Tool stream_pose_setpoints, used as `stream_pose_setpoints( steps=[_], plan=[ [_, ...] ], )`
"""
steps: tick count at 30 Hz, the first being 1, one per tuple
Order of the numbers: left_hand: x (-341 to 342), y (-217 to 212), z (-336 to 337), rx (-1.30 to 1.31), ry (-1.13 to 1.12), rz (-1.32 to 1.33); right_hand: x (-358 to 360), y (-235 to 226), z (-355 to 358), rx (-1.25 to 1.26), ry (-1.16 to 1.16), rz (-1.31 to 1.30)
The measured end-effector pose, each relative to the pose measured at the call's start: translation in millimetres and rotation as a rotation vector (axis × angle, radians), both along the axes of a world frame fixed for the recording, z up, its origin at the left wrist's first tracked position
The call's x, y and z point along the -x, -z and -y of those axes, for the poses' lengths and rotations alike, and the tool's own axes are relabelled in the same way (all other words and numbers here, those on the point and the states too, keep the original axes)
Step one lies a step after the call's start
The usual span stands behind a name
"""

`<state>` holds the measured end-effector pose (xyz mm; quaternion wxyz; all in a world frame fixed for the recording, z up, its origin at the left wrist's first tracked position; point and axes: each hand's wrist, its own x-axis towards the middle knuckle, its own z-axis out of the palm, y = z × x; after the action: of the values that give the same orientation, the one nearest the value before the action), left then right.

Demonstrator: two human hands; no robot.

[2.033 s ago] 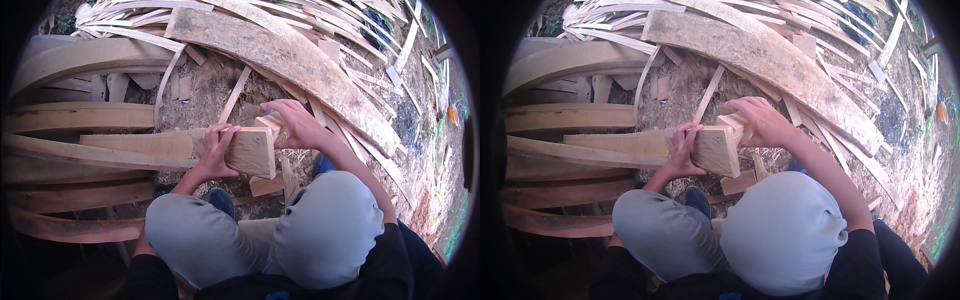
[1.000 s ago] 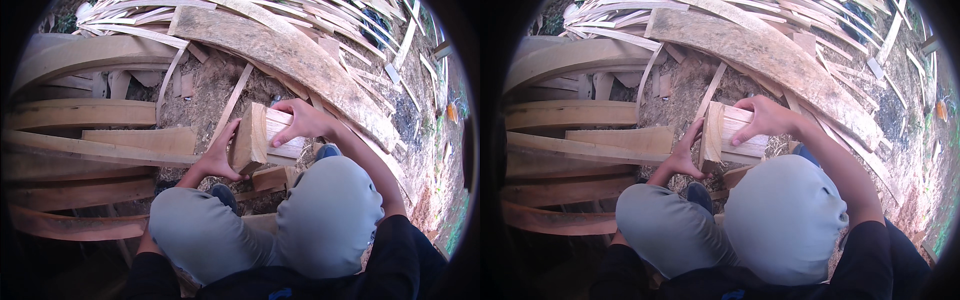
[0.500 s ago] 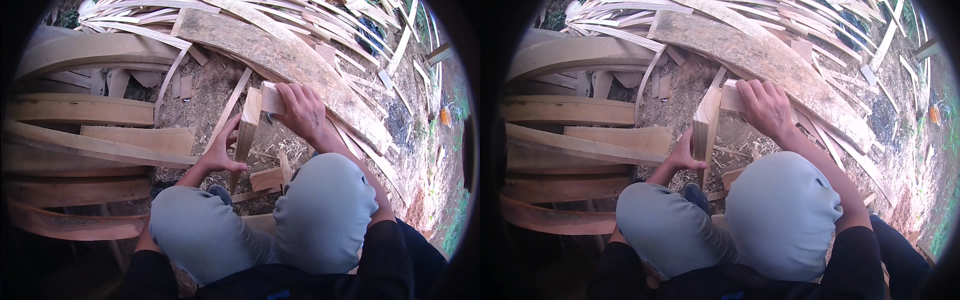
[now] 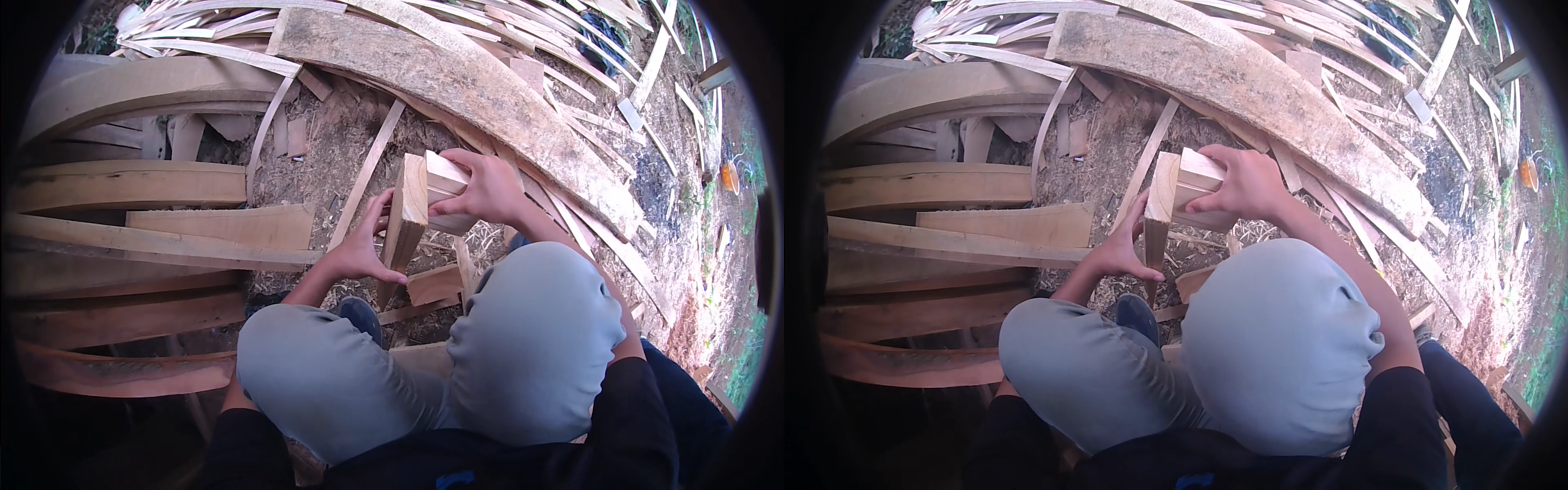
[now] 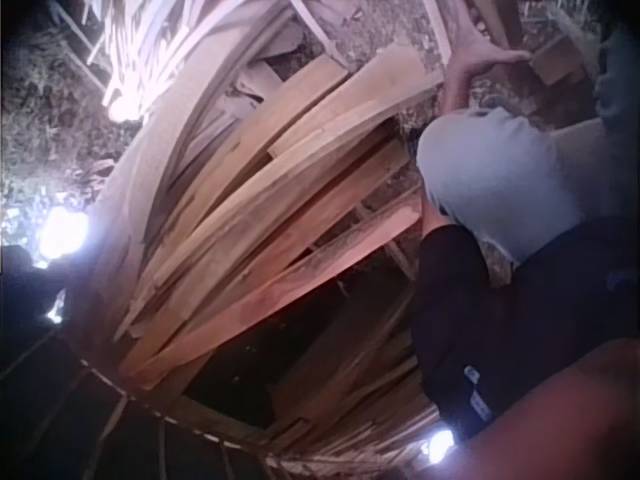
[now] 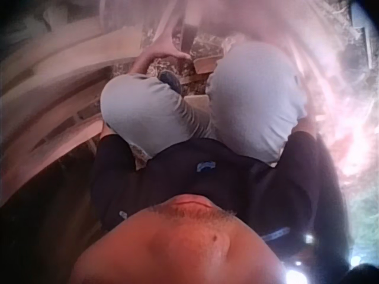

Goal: The person uses a hammer to split a piece of wood into smaller pieces. They repeatedly strike the wood, rotate it, and separate the split sections, then inspect the resulting pieces.

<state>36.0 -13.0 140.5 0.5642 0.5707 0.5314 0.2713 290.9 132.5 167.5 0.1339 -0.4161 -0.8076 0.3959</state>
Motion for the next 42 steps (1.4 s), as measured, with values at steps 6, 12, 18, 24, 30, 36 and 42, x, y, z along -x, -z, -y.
stream_pose_setpoints(
  steps=[6, 12, 18, 24, 30, 36, 42],
  plan=[
    [30, -31, -13, -0.221, 0.08, -0.134, 20, -58, -7, -0.086, -0.152, 0.036],
    [30, -76, -18, -0.447, -0.042, -0.191, 71, -92, -22, -0.231, -0.376, 0.204],
    [23, -48, -11, -0.628, -0.236, -0.381, 103, -100, -39, -0.216, -0.536, 0.351],
    [23, 10, -4, -0.807, -0.32, -0.206, 116, -86, -43, 0.057, -0.745, 0.459],
    [23, 10, -13, -0.728, -0.403, 0.018, 109, -74, -53, 0.26, -0.638, 0.325],
    [31, 1, -11, -0.584, -0.421, 0.013, 110, -76, -47, -0.192, -0.601, 0.354],
    [35, 4, -21, -0.645, -0.506, 0.06, 111, -70, -40, -0.74, -0.596, 0.26]
  ],
)
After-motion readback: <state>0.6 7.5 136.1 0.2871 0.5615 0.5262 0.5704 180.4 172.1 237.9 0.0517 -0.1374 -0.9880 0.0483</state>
